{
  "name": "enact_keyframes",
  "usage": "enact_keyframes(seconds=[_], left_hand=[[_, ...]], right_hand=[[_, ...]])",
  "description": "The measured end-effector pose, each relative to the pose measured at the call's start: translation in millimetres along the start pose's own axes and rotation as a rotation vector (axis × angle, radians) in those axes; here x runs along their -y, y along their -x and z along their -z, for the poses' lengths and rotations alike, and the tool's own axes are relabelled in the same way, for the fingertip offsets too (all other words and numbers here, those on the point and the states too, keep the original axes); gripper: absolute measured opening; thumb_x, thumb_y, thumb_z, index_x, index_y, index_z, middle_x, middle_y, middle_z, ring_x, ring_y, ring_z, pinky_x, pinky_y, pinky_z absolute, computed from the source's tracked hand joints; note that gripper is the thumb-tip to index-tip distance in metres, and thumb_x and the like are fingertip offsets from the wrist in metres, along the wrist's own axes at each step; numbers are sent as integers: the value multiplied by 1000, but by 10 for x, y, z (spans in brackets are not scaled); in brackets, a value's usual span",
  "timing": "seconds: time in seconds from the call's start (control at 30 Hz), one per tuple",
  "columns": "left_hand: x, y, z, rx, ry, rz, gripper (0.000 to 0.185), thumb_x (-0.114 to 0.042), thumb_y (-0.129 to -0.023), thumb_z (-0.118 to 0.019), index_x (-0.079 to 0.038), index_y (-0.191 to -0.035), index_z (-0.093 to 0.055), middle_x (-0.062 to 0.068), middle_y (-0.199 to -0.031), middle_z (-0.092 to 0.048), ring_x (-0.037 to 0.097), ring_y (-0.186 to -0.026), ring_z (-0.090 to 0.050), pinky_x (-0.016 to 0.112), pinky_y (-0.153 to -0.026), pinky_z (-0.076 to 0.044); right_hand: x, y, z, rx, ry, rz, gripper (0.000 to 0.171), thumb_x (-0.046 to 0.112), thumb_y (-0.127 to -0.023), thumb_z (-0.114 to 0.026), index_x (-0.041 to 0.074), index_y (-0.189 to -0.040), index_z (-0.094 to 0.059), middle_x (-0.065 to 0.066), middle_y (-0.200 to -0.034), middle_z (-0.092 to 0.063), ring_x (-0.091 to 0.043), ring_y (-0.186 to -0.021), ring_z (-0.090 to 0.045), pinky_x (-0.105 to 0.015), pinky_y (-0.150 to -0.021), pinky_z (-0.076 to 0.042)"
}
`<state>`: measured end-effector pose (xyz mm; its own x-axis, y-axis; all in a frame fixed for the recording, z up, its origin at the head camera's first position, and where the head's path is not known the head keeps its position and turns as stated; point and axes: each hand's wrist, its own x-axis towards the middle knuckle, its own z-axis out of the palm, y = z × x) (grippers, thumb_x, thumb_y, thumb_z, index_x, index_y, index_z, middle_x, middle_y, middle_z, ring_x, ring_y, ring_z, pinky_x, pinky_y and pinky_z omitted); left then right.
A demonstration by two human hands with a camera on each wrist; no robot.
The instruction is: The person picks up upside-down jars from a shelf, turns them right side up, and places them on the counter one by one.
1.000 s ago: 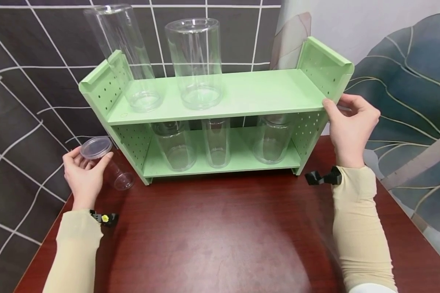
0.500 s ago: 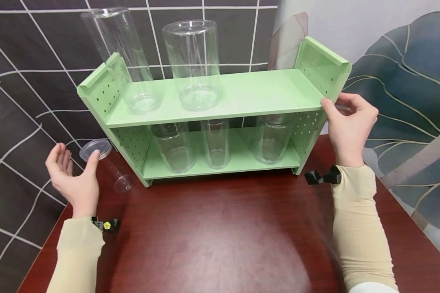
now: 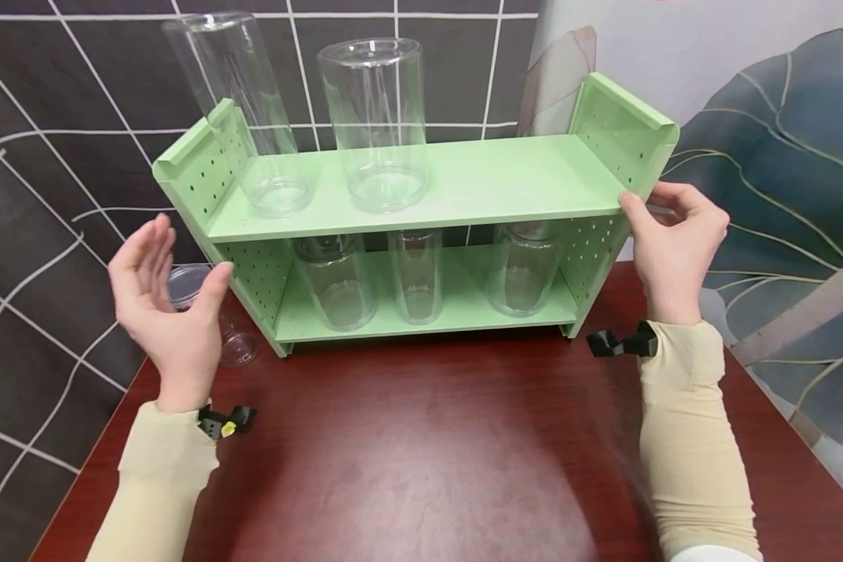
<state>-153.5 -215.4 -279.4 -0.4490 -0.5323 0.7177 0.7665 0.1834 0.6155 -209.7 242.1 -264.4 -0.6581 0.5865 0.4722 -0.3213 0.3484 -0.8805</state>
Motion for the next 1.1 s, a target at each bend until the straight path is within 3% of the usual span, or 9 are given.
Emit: enact_keyframes(seconds=[0.1,0.23,0.3,0.47,0.6,0.83,1.1], left_hand=[[-66,15,-182,69,54,-17,73,-15,-67,-98,5,-127,-60,21,-132,-62,33,-129,-54,42,-115,-36],[-27,2,-371,200,70,-26,79,-26,-70,-97,4,-132,-58,18,-136,-60,32,-132,-52,43,-116,-35],[5,-10,-457,286,47,2,78,-18,-73,-95,3,-137,-56,15,-140,-58,28,-135,-50,41,-117,-33],[-150,-58,-710,560,-200,157,88,-11,-80,-88,-5,-153,-41,2,-155,-45,11,-142,-40,27,-117,-30],[-151,-172,-899,737,-397,257,102,-39,-82,-87,-15,-161,-26,-5,-162,-32,1,-143,-31,17,-115,-26],[-104,-339,-1226,806,-574,390,120,-62,-74,-84,-17,-163,-17,-4,-165,-27,1,-145,-27,21,-116,-25],[12,-425,-1432,814,-685,475,125,-65,-70,-85,-18,-163,-15,4,-161,-36,13,-142,-40,32,-112,-37]], right_hand=[[-31,-14,6,1,-2,4,26,16,-86,-80,6,-110,-79,1,-96,-72,-9,-79,-69,-18,-76,-56],[-83,-46,16,8,-13,13,26,16,-85,-80,7,-110,-80,-1,-98,-73,-10,-80,-69,-18,-76,-56],[-105,-59,23,21,-12,15,26,17,-85,-81,9,-110,-80,-2,-100,-73,-10,-81,-70,-18,-76,-56],[-56,-24,8,40,-6,23,27,16,-86,-80,6,-111,-79,-1,-98,-73,-9,-79,-69,-17,-74,-55],[-56,-18,6,39,-5,40,27,15,-86,-79,4,-111,-78,1,-96,-72,-8,-79,-69,-16,-72,-54],[-128,-59,16,43,9,54,28,17,-86,-81,6,-111,-78,2,-97,-72,-7,-80,-69,-17,-76,-55],[-143,-80,38,40,17,72,28,18,-86,-80,6,-111,-78,3,-97,-72,-7,-80,-69,-17,-78,-55]])
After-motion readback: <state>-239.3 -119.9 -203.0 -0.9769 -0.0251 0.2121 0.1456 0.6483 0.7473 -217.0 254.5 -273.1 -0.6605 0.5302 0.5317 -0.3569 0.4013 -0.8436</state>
